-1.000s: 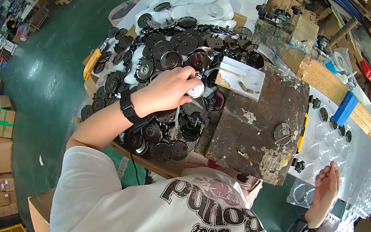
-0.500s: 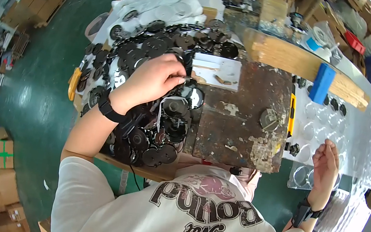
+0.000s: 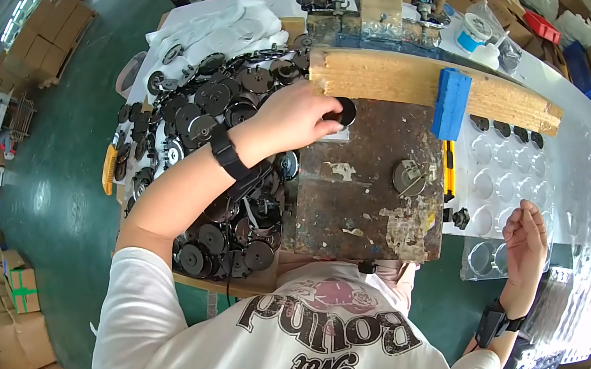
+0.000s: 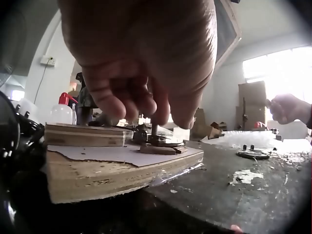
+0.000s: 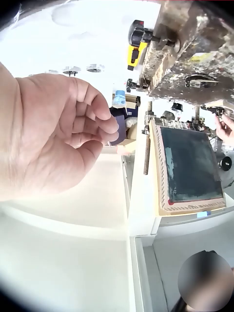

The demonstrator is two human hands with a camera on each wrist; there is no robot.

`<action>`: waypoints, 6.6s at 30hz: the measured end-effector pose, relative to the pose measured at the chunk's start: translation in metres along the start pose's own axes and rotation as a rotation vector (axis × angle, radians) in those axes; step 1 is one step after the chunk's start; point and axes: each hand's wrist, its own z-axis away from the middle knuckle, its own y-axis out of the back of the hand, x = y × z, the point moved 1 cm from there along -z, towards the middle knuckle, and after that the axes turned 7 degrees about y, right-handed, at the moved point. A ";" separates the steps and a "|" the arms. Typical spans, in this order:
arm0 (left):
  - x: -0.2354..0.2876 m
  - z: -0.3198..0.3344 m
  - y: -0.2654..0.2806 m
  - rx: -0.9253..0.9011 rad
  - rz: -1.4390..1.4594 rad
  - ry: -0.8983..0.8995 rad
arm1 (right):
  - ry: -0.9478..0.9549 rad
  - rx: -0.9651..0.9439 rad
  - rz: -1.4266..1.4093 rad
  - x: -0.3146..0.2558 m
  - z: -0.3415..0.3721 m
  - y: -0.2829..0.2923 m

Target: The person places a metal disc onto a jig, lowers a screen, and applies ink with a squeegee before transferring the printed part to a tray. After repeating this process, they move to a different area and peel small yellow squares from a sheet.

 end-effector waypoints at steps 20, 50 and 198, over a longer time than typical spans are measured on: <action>-0.028 -0.017 -0.007 -0.127 0.055 -0.016 | 0.322 -0.285 0.610 -0.046 -0.067 -0.079; 0.042 0.071 0.038 -0.017 1.025 0.297 | 0.266 -0.977 0.961 -0.068 -0.140 -0.147; -0.028 -0.001 -0.006 0.090 -0.157 -0.041 | 0.364 -0.485 0.726 -0.073 -0.139 -0.124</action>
